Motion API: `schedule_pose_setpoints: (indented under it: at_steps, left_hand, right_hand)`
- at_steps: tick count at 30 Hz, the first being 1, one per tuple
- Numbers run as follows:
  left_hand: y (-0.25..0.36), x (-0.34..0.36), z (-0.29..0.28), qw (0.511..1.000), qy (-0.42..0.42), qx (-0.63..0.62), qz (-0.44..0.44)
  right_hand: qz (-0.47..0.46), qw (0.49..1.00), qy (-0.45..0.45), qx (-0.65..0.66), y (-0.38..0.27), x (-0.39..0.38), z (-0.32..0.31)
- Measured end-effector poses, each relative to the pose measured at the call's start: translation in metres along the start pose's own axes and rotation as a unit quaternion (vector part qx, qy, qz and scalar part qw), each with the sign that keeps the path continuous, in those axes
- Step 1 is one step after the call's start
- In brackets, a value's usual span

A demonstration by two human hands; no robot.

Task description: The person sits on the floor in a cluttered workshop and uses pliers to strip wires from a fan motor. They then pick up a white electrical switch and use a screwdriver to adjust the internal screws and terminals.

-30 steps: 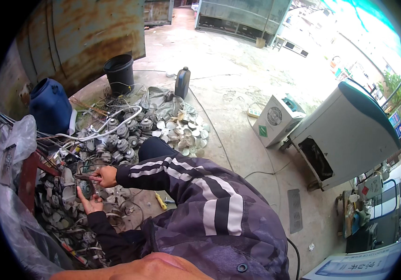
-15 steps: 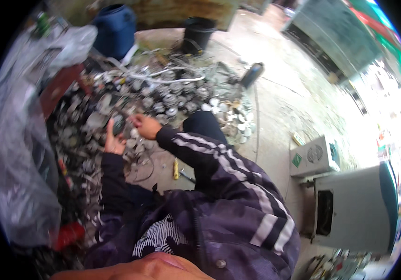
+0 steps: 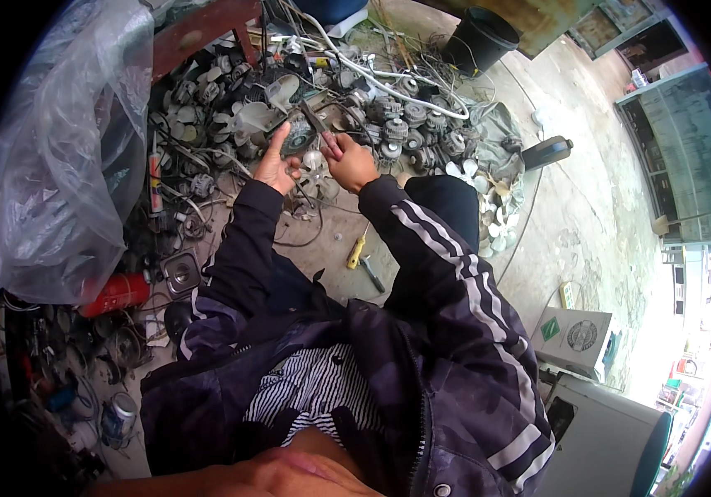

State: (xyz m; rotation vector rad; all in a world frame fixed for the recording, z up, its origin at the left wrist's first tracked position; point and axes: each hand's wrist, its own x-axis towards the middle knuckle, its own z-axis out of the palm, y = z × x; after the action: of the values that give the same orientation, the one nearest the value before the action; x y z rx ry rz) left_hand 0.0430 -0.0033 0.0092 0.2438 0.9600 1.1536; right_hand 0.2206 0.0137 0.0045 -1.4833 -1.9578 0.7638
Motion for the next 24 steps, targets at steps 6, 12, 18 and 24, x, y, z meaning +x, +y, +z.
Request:
schedule_pose_setpoints:
  at_steps: [6, 12, 18, 24]
  left_hand:
    - [0.004, 0.006, -0.010, 1.000, -0.027, -0.002, -0.015]
    - [0.017, -0.004, -0.011, 0.999, -0.017, -0.033, 0.026]
    - [0.034, -0.011, -0.023, 0.995, -0.026, -0.074, 0.054]
    - [0.038, -0.022, -0.037, 0.995, -0.026, -0.052, 0.086]
  right_hand:
    - [-0.007, 0.999, 0.034, -0.002, 0.004, 0.004, 0.011]
    - [0.234, 0.891, -0.150, 0.359, 0.012, 0.007, 0.002]
    - [0.257, 0.782, -0.277, 0.496, 0.025, -0.016, -0.034]
    - [0.274, 0.746, -0.327, 0.512, 0.009, -0.051, -0.026]
